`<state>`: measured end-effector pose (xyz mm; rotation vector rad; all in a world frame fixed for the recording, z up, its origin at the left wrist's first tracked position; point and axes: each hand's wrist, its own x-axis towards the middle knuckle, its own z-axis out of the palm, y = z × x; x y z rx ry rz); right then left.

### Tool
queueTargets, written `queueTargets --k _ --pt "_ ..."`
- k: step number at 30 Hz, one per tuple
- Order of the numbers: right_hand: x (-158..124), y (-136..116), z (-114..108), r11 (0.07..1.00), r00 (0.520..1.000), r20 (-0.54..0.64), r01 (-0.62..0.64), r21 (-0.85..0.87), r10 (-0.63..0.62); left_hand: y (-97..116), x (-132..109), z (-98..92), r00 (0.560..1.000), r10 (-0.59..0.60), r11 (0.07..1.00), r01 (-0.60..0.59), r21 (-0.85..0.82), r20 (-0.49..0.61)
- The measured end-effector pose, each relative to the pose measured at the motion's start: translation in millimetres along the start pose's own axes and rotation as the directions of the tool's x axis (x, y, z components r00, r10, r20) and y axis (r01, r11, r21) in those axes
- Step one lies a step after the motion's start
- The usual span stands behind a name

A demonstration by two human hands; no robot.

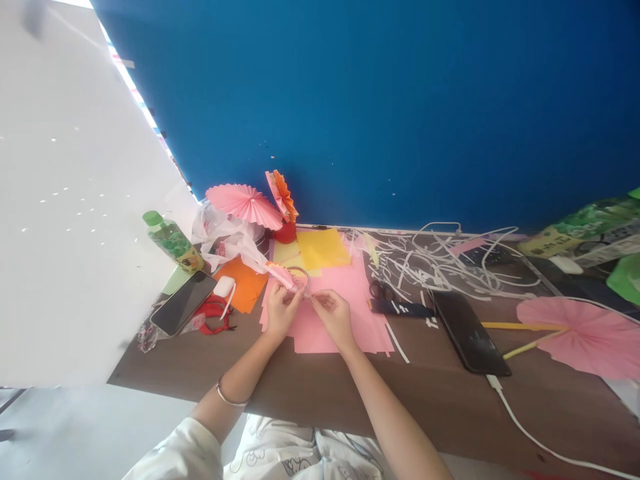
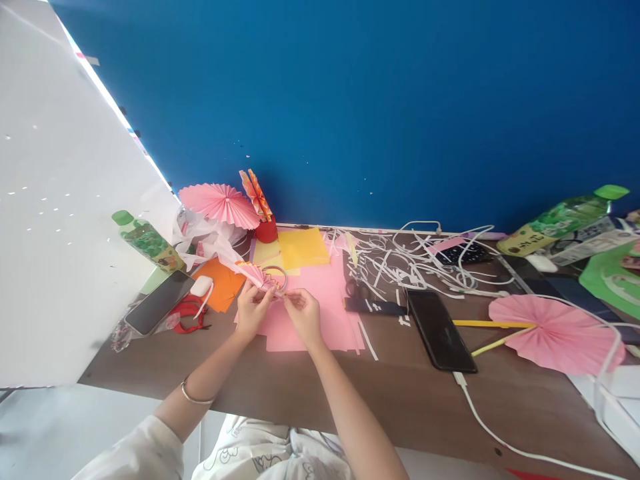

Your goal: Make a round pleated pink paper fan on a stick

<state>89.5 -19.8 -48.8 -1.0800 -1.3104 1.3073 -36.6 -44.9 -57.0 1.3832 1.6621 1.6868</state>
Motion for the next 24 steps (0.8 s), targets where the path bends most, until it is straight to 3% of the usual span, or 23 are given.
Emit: queueTargets --k 5,10,17,24 --pt "3 1 -3 0.998 0.998 -0.009 -0.061 -0.015 0.061 3 2 -0.3 0.998 -0.018 0.998 0.020 -0.052 0.053" --pt "6 2 -9 0.995 0.996 -0.062 -0.075 -0.066 0.071 0 5 -0.7 0.995 -0.103 0.992 0.102 -0.071 -0.013" --pt "1 -4 -4 0.999 0.997 0.075 -0.034 -0.013 0.035 -1 5 -2.7 0.987 -0.159 0.984 0.159 -0.075 -0.001" --pt "1 7 -2 0.999 0.996 0.089 0.024 -0.049 -0.020 0 6 0.7 0.991 -0.120 0.983 0.127 -0.135 0.063"
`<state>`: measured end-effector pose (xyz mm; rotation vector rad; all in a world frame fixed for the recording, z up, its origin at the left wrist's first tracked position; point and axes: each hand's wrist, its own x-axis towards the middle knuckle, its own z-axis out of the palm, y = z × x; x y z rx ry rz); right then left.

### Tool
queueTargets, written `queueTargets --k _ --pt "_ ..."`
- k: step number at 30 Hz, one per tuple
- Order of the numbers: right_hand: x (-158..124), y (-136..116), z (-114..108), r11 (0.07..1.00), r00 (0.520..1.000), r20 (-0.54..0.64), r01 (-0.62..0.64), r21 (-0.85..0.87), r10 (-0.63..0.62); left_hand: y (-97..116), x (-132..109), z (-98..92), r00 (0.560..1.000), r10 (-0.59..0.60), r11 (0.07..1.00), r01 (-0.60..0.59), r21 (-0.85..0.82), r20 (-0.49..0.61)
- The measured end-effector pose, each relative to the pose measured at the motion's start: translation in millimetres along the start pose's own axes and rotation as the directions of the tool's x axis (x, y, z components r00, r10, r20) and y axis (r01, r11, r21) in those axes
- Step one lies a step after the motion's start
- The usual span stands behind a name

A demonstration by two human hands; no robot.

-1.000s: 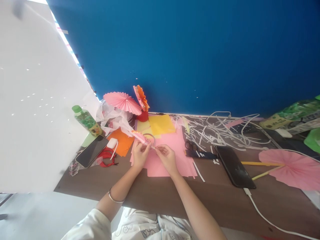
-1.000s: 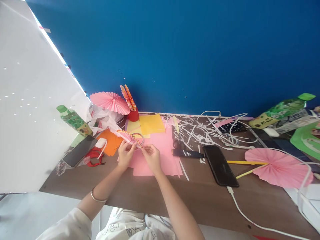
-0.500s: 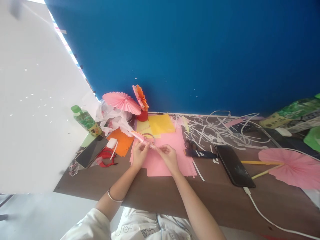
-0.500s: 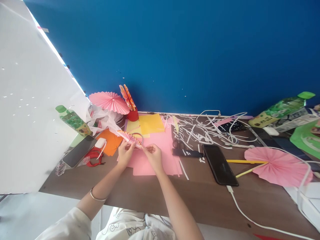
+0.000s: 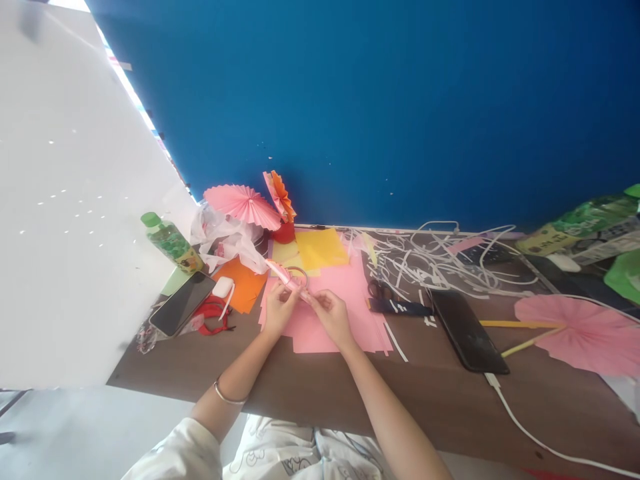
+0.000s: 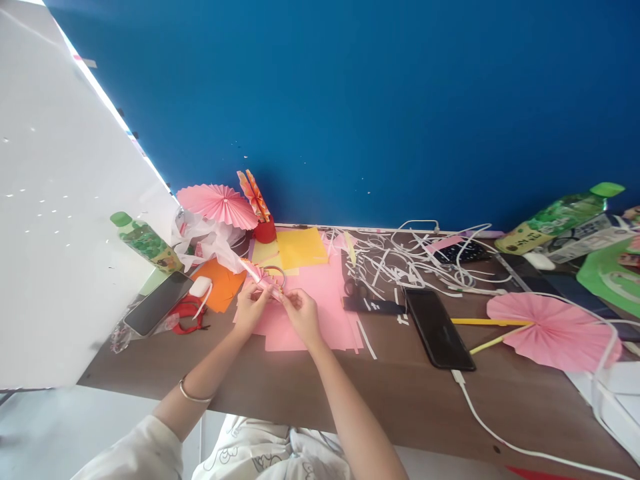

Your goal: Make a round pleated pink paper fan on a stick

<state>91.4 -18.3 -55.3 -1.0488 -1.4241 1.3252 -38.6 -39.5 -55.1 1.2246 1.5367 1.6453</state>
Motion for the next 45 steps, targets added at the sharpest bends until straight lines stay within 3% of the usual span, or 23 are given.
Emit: queueTargets --k 4,8,11,21,28,32,38,42,45 --pt "1 1 -2 0.996 0.999 0.032 0.039 -0.074 -0.037 3 1 -0.4 0.999 -0.036 0.998 0.037 -0.054 0.021" --pt "0 -2 -3 0.986 0.996 0.040 0.091 -0.138 -0.086 10 1 -2.4 0.979 -0.163 0.960 0.186 -0.208 0.126" --pt "-2 -3 -3 0.976 0.993 0.061 0.110 -0.190 -0.100 14 2 -4.1 0.963 -0.257 0.927 0.269 -0.261 0.082" --pt "-5 -7 -3 0.914 0.975 0.054 0.221 -0.340 -0.216 1 7 -10.9 0.991 -0.131 0.985 0.130 -0.116 0.003" --pt "-3 -1 -4 0.920 0.975 -0.018 0.204 -0.336 -0.222 -6 9 -12.3 0.986 -0.152 0.975 0.161 -0.152 0.069" --pt "-1 2 -8 0.862 0.961 0.035 0.262 -0.433 -0.275 -5 15 -14.5 0.973 -0.209 0.948 0.227 -0.222 0.103" --pt "1 0 -16 0.700 0.912 0.158 0.393 -0.597 -0.378 -5 26 -23.3 0.968 -0.246 0.906 0.249 -0.343 0.055" --pt "2 -3 -22 0.613 0.892 0.186 0.422 -0.668 -0.411 -10 29 -27.3 0.949 -0.298 0.897 0.314 -0.310 0.099" --pt "4 -6 -24 0.618 0.890 0.183 0.426 -0.660 -0.418 -13 30 -29.3 0.942 -0.318 0.903 0.336 -0.268 0.109"
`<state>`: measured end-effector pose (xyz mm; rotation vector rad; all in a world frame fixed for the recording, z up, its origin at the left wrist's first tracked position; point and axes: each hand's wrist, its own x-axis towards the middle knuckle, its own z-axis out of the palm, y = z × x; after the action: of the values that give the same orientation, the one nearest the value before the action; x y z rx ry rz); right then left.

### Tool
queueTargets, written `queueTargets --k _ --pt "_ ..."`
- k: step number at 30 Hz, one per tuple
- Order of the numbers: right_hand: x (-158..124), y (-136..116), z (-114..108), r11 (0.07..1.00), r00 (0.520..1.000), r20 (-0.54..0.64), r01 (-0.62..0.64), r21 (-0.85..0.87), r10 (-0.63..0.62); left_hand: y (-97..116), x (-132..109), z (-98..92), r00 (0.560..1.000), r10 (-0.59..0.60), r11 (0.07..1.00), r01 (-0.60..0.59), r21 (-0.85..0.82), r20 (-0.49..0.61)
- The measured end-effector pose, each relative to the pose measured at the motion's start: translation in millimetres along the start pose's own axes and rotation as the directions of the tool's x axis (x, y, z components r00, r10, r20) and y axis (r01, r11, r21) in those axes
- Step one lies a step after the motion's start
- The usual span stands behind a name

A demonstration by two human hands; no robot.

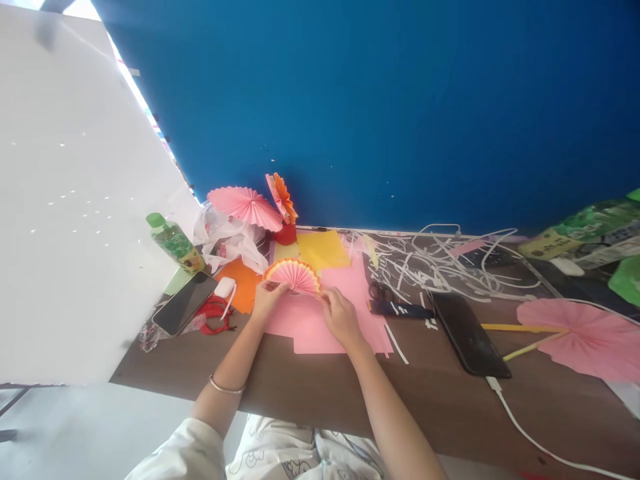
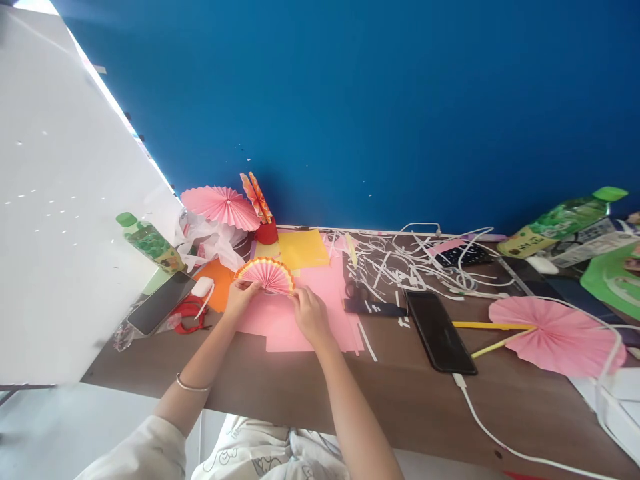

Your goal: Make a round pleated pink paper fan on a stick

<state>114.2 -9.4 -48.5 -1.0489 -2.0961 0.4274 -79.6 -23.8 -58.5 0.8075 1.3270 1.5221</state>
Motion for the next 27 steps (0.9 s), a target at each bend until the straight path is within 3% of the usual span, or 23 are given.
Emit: queueTargets --k 7,17,23,27 --pt "2 7 -7 0.996 0.999 -0.004 -0.036 0.080 0.037 3 -1 -1.2 0.988 0.011 1.000 -0.009 -0.015 0.156" --pt "4 20 -8 0.996 1.000 0.013 -0.027 0.085 0.026 18 -11 3.1 0.963 0.082 0.990 -0.108 0.088 0.257" --pt "5 32 -8 0.999 0.999 -0.026 -0.019 0.031 0.020 17 -9 4.1 0.975 0.122 0.992 -0.120 -0.026 0.188" --pt "7 38 -2 1.000 0.996 -0.087 0.001 0.020 0.001 9 -6 2.7 0.977 0.110 0.994 -0.111 -0.004 0.183"
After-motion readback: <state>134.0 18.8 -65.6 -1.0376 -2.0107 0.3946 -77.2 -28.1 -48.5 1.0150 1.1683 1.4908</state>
